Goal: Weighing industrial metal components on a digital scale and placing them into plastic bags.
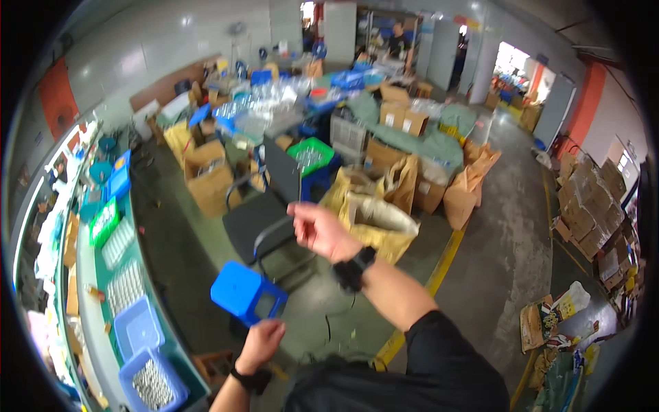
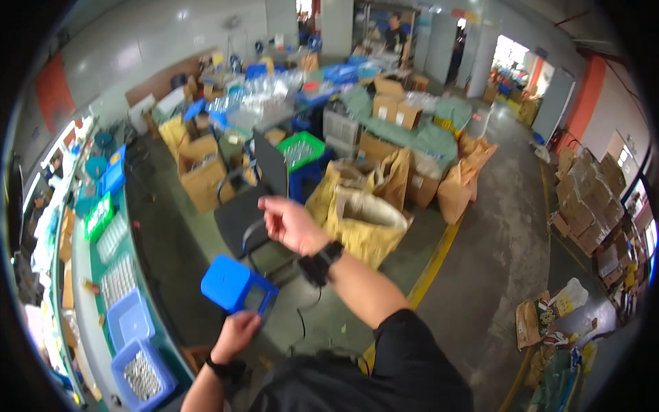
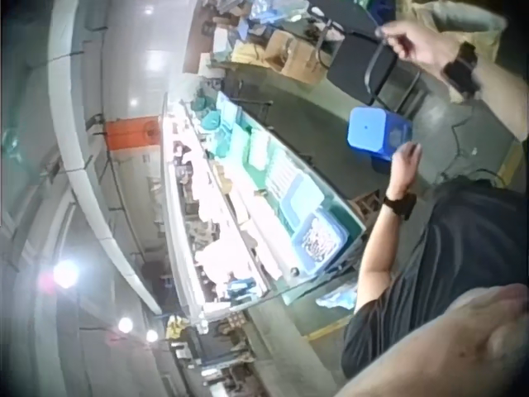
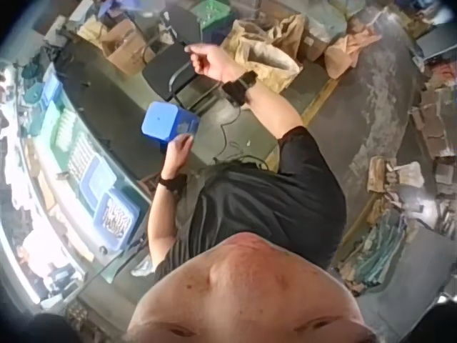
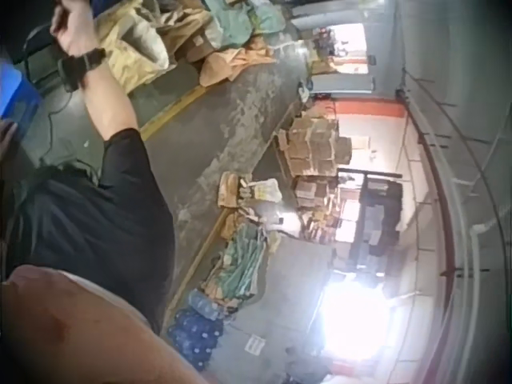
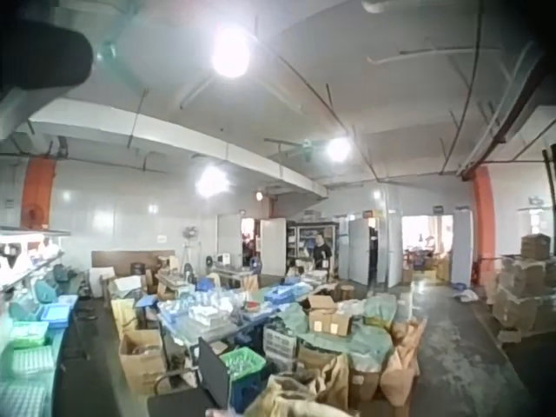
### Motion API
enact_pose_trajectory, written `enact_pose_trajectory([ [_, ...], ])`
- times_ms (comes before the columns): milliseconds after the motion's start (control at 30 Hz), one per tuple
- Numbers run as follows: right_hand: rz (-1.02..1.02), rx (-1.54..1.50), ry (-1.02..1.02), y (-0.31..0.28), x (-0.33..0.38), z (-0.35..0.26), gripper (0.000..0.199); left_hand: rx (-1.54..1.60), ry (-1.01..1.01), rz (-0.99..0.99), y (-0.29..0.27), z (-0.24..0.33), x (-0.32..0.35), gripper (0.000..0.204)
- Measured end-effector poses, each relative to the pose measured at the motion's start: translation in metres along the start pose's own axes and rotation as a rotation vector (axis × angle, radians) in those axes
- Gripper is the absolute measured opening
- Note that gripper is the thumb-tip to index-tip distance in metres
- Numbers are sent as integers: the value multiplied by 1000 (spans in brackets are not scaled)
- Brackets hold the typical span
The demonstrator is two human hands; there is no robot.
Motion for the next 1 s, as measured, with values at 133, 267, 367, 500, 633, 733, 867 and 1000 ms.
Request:
enact_pose_trajectory([
  [133, 82, 72, -146, 14, 4, -31, 15, 323, -11, 93, -9, 40, -32, 24],
  [267, 70, 176, -240, 31, 1, -37, 16, 487, 12, 157, -6, 76, -50, 27],
  [367, 95, 315, -333, 48, 19, -36, 15, 554, 47, 163, 10, 99, -62, 30],
  [500, 69, 360, -287, 53, 5, 11, 14, 796, -94, 243, 36, 84, -62, 31],
  [633, 74, 460, -251, 51, -9, 47, 14, 862, -190, 223, 57, 65, -54, 23],
  [733, 35, 514, -249, 49, -13, 62, 14, 840, -227, 256, 59, 69, -49, 22],
  [867, -9, 495, -127, 32, -34, 86, 14, 822, -292, 314, 61, 56, -39, 20],
  [1000, -45, 538, -87, 10, -47, 96, 17, 683, -321, 420, 37, 42, -8, 20],
])
Point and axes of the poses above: each hand's wrist, its own x-axis away from the middle knuckle, its own y-axis out of the palm, z = x × y, the point moved 8 cm from there along -x, towards the middle knuckle, and after that the axes turned 12 degrees about y, right-handed, at the moved point
